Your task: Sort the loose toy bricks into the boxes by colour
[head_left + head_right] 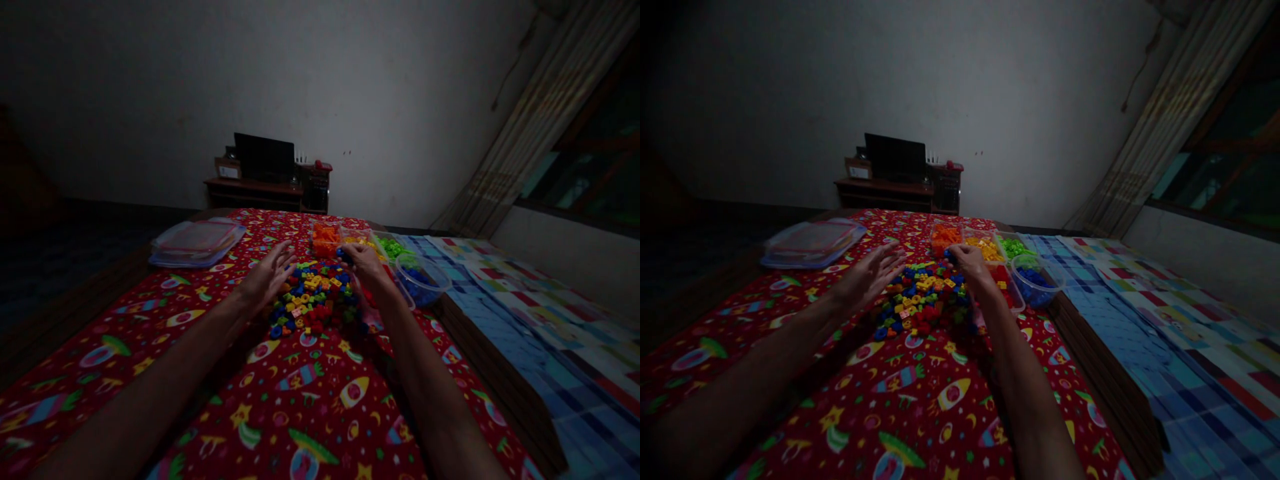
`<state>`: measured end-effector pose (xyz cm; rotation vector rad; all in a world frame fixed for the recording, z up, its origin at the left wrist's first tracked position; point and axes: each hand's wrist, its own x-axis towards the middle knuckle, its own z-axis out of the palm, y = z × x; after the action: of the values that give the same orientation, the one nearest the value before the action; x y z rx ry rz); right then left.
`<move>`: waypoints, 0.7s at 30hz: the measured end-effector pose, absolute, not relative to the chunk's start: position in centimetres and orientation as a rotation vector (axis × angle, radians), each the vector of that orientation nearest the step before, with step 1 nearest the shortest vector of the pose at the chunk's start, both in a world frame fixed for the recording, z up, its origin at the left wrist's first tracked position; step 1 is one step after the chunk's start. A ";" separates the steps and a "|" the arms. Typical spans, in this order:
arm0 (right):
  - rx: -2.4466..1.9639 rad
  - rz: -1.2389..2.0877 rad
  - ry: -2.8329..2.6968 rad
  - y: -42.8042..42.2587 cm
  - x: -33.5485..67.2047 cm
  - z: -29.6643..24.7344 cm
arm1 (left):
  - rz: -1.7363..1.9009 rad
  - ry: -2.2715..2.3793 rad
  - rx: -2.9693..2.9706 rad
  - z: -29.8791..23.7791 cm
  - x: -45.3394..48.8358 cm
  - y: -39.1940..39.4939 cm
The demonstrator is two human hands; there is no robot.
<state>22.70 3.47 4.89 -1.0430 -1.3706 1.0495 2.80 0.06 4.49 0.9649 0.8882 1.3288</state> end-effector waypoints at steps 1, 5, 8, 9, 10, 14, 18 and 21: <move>-1.098 0.897 -1.387 3.6 24.4 5.5 | 1.338 0.899 0.980 4.4 2.7 0.2; -1.455 0.174 -1.385 3.7 31.7 6.7 | 1.363 0.949 1.074 4.1 2.3 0.9; -1.736 -0.175 -1.355 3.5 36.2 6.0 | 1.335 1.030 1.206 3.8 1.5 1.4; -1.793 -0.242 -1.350 3.5 37.2 5.7 | 1.317 1.061 1.269 3.7 1.1 1.6; -1.830 -0.290 -1.352 3.5 37.9 5.4 | 1.291 1.096 1.343 3.7 0.6 1.8; -1.835 -0.353 -1.386 3.7 37.6 5.5 | 1.065 1.259 1.758 3.8 -1.4 2.7; -1.694 -0.256 -1.582 3.6 33.0 7.0 | 0.696 1.324 2.107 3.5 -2.8 3.3; -1.514 -0.131 -1.848 2.9 28.1 7.1 | 0.378 1.292 2.161 2.8 -3.2 3.3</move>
<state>28.14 2.87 7.15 -1.5135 -1.8481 -0.1314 -3.15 3.30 2.82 2.1613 1.2925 0.3780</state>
